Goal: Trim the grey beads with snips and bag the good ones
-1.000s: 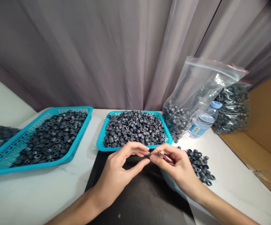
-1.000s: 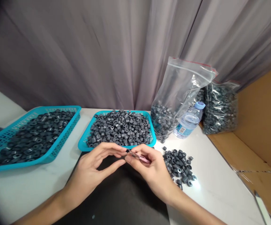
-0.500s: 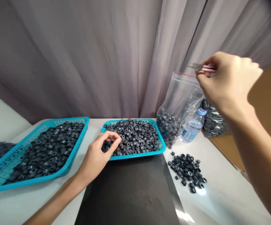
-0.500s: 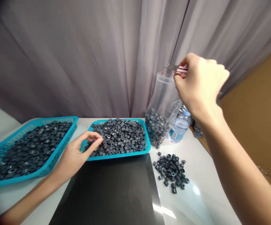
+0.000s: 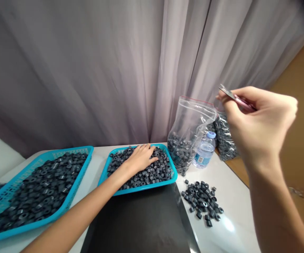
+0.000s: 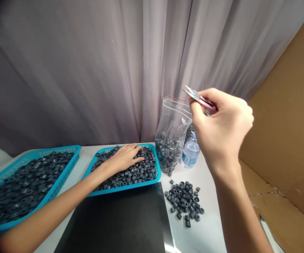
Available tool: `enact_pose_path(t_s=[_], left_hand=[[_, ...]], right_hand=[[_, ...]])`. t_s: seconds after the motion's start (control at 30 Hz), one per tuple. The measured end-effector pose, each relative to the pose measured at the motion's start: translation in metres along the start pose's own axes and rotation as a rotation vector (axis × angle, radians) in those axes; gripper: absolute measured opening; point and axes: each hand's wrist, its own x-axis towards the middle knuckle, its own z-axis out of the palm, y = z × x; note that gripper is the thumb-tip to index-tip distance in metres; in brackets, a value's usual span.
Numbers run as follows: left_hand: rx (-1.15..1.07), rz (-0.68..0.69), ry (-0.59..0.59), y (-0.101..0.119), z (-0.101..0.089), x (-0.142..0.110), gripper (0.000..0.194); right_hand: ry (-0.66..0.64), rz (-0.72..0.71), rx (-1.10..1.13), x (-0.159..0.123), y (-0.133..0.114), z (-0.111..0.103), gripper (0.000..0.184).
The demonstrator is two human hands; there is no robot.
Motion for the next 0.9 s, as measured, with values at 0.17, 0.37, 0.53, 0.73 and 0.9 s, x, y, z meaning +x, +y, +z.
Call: enact_pose_path(t_s=[0.17,0.37,0.53,0.73,0.9], left_hand=[[-0.005,0.026,0.009,-0.005,0.017,-0.013,0.043],[-0.06,0.059,0.046,0.007,0.008,-0.024,0.034],[-0.15,0.052,0.078,0.017,0.001,-0.029,0.032],[-0.325,-0.072,0.175,0.022,-0.004,-0.029,0.029],[-0.54,-0.201,0.259,0.029,-0.009,-0.036,0.037]], right_hand=[[-0.041,0.07,0.193,-0.019,0.016,-0.008,0.02],[-0.192,0.067,0.183,-0.029,0.017,0.004,0.013],[-0.325,-0.037,0.153,-0.036,0.015,0.013,0.011],[-0.481,-0.156,0.167,-0.044,0.005,0.018,0.013],[-0.574,-0.169,0.255,-0.057,-0.005,0.024,0.013]])
